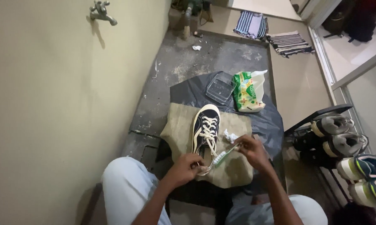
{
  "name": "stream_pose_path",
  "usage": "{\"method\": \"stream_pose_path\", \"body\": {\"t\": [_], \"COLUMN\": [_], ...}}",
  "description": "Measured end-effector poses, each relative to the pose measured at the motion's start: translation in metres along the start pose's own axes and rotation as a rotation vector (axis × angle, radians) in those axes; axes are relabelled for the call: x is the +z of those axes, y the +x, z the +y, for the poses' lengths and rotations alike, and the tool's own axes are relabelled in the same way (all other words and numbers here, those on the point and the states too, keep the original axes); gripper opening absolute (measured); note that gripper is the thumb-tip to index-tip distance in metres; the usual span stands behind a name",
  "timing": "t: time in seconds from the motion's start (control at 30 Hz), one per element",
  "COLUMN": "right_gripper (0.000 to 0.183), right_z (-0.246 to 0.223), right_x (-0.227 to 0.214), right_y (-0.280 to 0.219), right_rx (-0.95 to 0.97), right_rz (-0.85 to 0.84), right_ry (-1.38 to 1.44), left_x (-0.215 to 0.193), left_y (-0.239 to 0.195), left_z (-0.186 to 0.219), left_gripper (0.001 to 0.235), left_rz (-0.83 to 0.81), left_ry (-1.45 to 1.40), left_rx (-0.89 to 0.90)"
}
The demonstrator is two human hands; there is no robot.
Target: The person scrubs a black and white sneaker with a green toothbrush, focusing on the white rubber sole and the upper fabric. The person rotates the shoe to clean different areas, including the toe cap and sides, while seated on the floor.
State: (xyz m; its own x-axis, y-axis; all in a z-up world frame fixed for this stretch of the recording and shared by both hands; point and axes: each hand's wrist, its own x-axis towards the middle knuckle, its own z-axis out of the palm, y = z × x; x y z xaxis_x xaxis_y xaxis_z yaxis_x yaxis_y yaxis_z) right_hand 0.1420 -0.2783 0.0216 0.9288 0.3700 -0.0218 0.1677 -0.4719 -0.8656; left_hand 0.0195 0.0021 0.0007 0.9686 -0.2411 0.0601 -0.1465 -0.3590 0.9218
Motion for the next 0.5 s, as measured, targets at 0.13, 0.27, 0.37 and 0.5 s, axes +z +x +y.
{"method": "stream_pose_path", "body": {"t": [0.13, 0.27, 0.37, 0.5], "right_gripper": [0.026, 0.026, 0.027, 0.018], "right_z": [0.003, -0.005, -0.003, -0.011], "right_x": [0.032, 0.038, 0.017, 0.006], "right_y": [-0.016, -0.015, -0.013, -0.014], "right_rx": [-0.129, -0.182, -0.095, 0.075], "right_rz": [-0.188, -0.268, -0.118, 0.009], "right_ry": [0.129, 0.022, -0.003, 0.191], "left_x": [-0.001, -0.004, -0.004, -0.005], "left_y": [-0.002, -0.003, -0.009, -0.003], "left_z": [0.002, 0.007, 0.015, 0.015], "left_gripper": [0.012, 0.015, 0.018, 0.021], "left_rz": [-0.022, -0.027, -0.011, 0.299], "left_ry": [-0.026, 0.008, -0.014, -0.096], "left_rx": [-0.009, -0.013, -0.085, 0.016]}}
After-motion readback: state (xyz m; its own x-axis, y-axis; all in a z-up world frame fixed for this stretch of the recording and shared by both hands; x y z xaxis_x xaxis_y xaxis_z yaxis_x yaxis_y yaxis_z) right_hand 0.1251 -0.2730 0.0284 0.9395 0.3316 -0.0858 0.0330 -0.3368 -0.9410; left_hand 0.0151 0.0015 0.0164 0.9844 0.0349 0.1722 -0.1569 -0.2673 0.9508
